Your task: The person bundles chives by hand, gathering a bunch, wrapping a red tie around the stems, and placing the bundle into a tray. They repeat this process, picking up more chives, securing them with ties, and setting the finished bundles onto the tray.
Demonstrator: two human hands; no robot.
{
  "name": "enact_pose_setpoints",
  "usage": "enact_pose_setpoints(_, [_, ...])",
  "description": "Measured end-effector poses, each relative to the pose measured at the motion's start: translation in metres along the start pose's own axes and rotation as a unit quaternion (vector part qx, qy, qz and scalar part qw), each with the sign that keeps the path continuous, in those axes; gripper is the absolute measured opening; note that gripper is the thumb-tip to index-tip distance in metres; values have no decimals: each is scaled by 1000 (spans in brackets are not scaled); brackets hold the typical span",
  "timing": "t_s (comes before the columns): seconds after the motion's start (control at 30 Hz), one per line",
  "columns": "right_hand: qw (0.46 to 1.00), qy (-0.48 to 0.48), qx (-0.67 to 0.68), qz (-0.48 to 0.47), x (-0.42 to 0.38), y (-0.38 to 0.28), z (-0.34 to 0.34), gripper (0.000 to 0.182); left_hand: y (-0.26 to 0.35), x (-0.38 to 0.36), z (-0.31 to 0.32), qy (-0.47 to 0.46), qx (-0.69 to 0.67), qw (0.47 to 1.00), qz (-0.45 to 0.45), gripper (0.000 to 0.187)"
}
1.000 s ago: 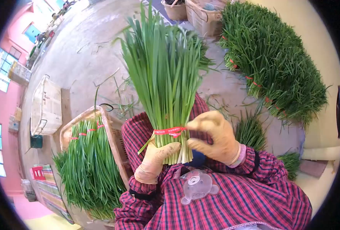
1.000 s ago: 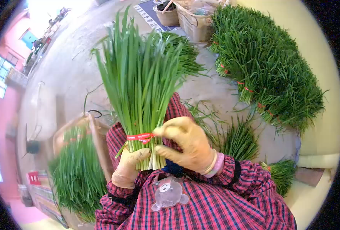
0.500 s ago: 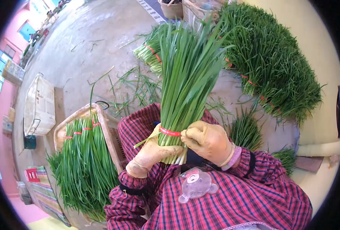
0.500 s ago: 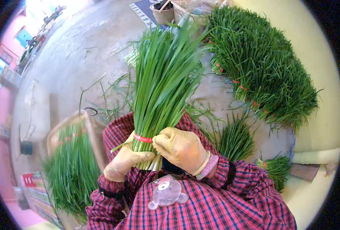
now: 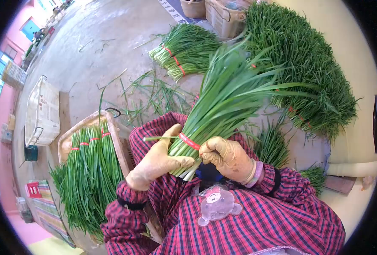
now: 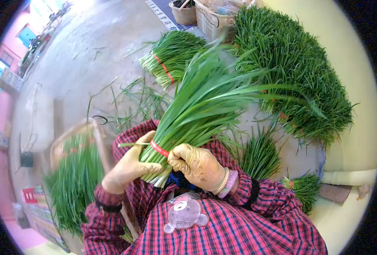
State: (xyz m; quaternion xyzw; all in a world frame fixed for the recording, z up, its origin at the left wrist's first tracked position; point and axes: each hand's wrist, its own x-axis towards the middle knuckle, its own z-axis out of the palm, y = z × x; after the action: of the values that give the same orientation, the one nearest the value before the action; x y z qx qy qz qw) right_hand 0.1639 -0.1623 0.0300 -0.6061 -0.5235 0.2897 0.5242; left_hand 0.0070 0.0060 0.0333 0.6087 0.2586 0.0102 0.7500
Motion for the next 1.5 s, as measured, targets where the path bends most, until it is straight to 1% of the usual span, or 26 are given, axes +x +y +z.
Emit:
enact_pose_setpoints(0.03, [1000,1,2,1,1,-2,0,11,5,-6,7,0,1,1000,-2,112])
enact_pose_setpoints(0.07, [1000,19,-13,-10,2,-4,-1,11,11,-15,17,41,130,990,21,119])
enact_pose_setpoints(0.13, [998,31,-36,-43,2,1,0,11,17,-25,38,118,364,920,78,129])
enact_pose_setpoints(0.17, [998,26,-36,-43,1,1,0,11,16,-25,43,122,362,921,77,129])
enact_pose_setpoints(0.23, [999,7,-21,-49,-1,2,1,12,16,-24,50,153,387,909,9,129])
enact_pose_setpoints(0.3, [999,-10,-16,-30,-3,7,4,12,-14,-9,52,182,359,915,34,125])
enact_pose_setpoints(0.37, [998,-12,-33,-43,-3,11,3,12,-34,6,59,180,146,973,-5,117])
enact_pose_setpoints(0.4, [995,-19,-68,-72,-3,11,1,12,-50,12,64,218,148,962,74,103])
enact_pose_setpoints(0.5, [997,-58,-42,-39,-10,11,-2,12,-55,15,66,230,224,947,26,93])
enact_pose_setpoints(0.53, [997,-58,-42,-37,-12,12,-5,12,-53,16,68,241,233,941,44,87])
enact_pose_setpoints(0.63, [995,-78,-58,-26,-22,12,-6,11,-37,13,74,241,280,929,1,86])
enact_pose_setpoints(0.67, [995,-40,76,56,-26,11,-5,11,-33,15,77,254,270,929,9,75])
enact_pose_setpoints(0.7, [969,0,207,137,-29,10,-5,12,-32,14,78,252,269,930,10,75])
enact_pose_setpoints(0.73, [957,-6,254,143,-29,10,-8,16,-32,15,78,259,278,925,14,74])
enact_pose_setpoints(0.77, [958,-4,249,144,-30,4,-12,16,-32,16,78,267,288,920,18,72])
enact_pose_setpoints(0.83, [979,38,115,161,-31,-13,-20,23,-33,16,78,263,295,919,-1,70])
enact_pose_setpoints(0.87, [989,40,-27,137,-33,-9,-24,33,-34,16,78,269,289,918,17,68])
enact_pose_setpoints(0.9, [989,42,-28,138,-31,-11,-25,33,-35,15,79,275,285,917,35,66])
enact_pose_setpoints(0.97, [949,-62,-248,183,-28,-15,-26,39,-36,15,80,277,286,916,49,64])
enact_pose_setpoints(1.0, [955,-26,-286,75,-30,-7,-19,41,-34,15,80,273,287,917,38,66])
enact_pose_setpoints(1.07, [947,-26,-311,80,-24,-8,-12,39,-34,13,82,269,288,919,26,68])
enact_pose_setpoints(1.17, [932,-13,-356,74,-16,-5,-7,35,-36,12,84,281,336,897,53,68])
enact_pose_setpoints(1.23, [920,5,-387,50,-15,-4,-4,32,-34,13,84,291,332,897,26,63])
enact_pose_setpoints(1.3, [926,23,-376,23,-15,2,-5,28,-39,14,83,289,344,893,25,67])
enact_pose_setpoints(1.4, [965,24,-262,-8,-16,13,-7,22,-48,16,82,293,349,889,31,72])
enact_pose_setpoints(1.5, [987,25,-150,51,-19,13,-2,21,-46,11,83,294,316,902,32,76])
